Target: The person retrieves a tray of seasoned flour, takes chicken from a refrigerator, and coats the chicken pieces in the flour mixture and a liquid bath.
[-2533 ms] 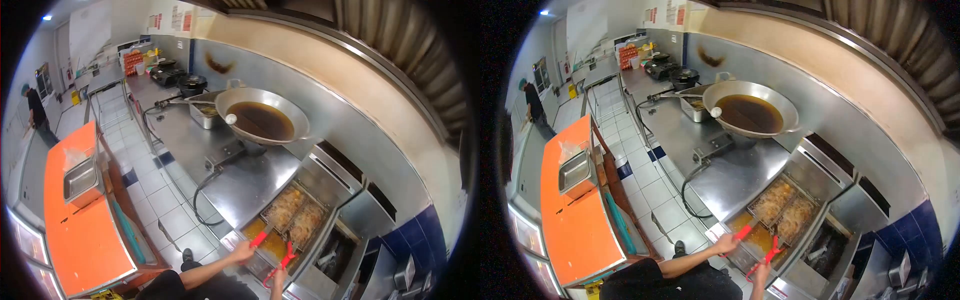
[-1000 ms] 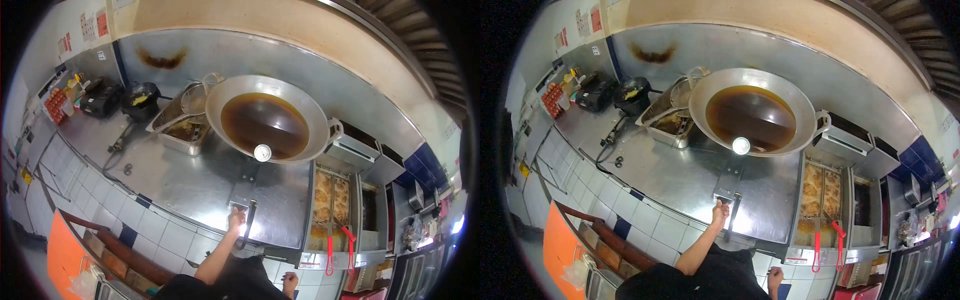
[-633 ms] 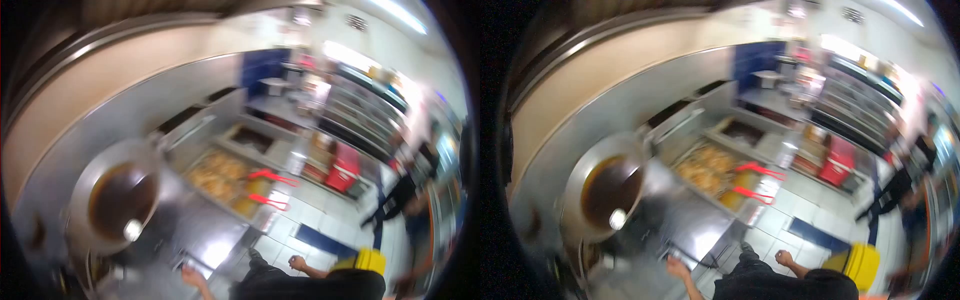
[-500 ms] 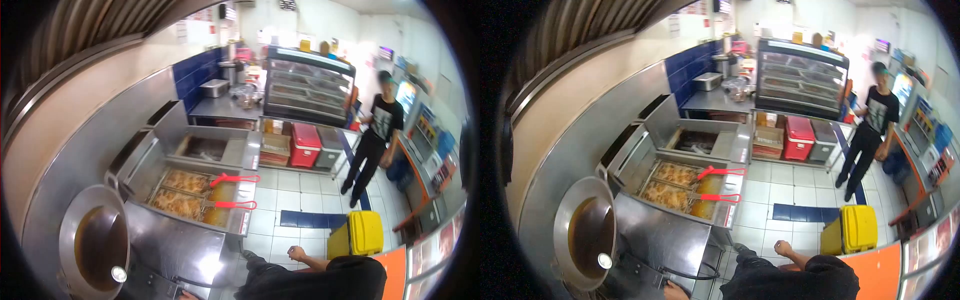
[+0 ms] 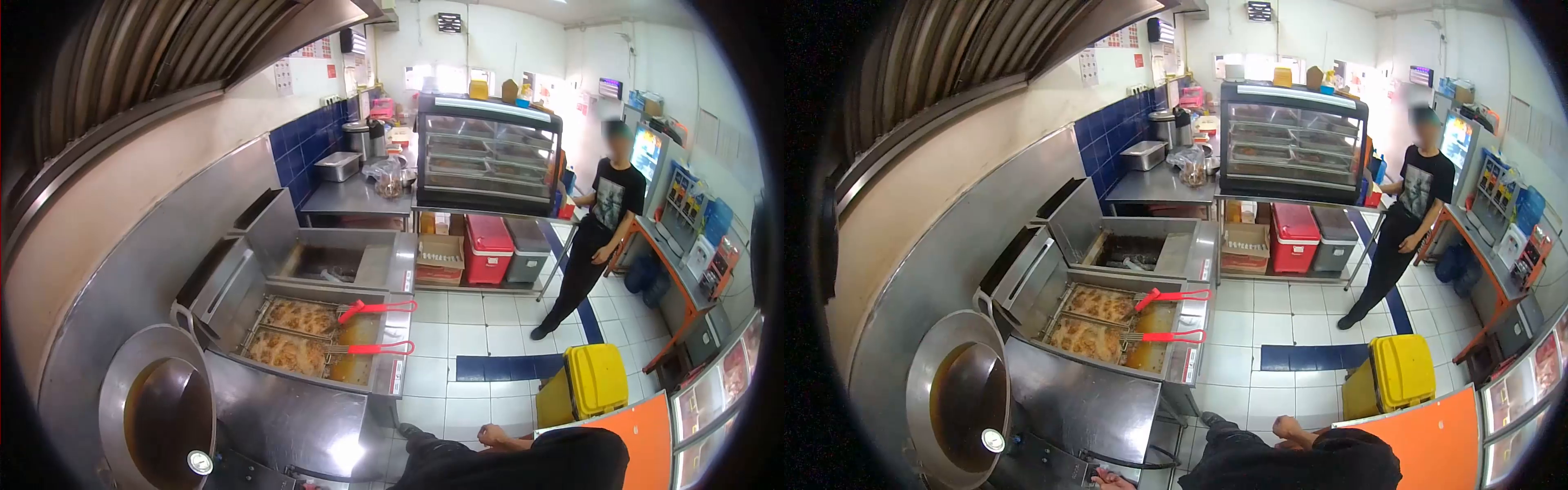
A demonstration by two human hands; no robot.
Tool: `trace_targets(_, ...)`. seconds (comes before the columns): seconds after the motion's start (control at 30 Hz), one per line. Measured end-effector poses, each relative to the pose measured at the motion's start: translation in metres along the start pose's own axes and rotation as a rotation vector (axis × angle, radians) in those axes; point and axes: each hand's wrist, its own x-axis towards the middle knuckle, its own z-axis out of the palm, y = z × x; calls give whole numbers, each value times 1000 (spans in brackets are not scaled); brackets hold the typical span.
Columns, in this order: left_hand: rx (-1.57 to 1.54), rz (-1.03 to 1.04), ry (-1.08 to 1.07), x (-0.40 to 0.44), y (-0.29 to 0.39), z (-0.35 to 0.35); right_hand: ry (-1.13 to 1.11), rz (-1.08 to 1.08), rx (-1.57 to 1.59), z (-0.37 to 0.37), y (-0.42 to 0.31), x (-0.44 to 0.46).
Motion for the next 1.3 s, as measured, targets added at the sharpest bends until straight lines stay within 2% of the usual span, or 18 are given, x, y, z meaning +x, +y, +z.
trace_targets(0.17,-64,19,-135,-12,24,10,4,-176,159,-23,-55,22)
trace_targets(0.27,-94,38,-201,-15,34,16,23,-240,149,-22,-77,34)
trace_targets(0.33,-329,67,-401,-14,39,30,45,-270,154,-21,-82,31)
trace_targets(0.37,-326,68,-404,-17,50,46,16,-260,177,-21,-84,26)
trace_targets(0.47,1144,299,-66,-45,98,105,-15,-240,176,-20,-79,15)
trace_targets(0.6,953,320,-22,-47,77,88,-59,-196,44,-6,-37,16)
trace_targets(0.7,823,345,10,-27,64,72,-88,-133,64,-10,-10,8)
trace_targets(0.77,1883,1678,73,-7,67,73,-105,-31,68,-13,-2,0)
trace_targets(0.9,1993,1710,125,-6,64,71,-122,-15,86,-16,5,-6)
trace_targets(0.97,2038,1623,157,-8,64,82,-77,-44,65,-14,1,-5)
trace_targets(1.03,2010,1631,133,-7,64,79,-91,-46,105,-12,-4,-4)
trace_targets(1.13,1968,1747,114,12,45,40,-111,-49,194,-11,-16,-5)
trace_targets(1.17,2111,1690,139,18,33,25,-129,-51,241,-12,-22,-3)
trace_targets(1.2,2394,1422,71,13,28,19,-193,-104,169,-4,-16,2)
trace_targets(1.23,2192,1599,146,31,18,4,-164,-85,261,9,0,12)
trace_targets(1.27,2139,1669,103,26,33,12,-151,-73,342,14,-4,25)
trace_targets(1.3,1946,1857,114,44,24,-3,-158,-107,366,6,-14,19)
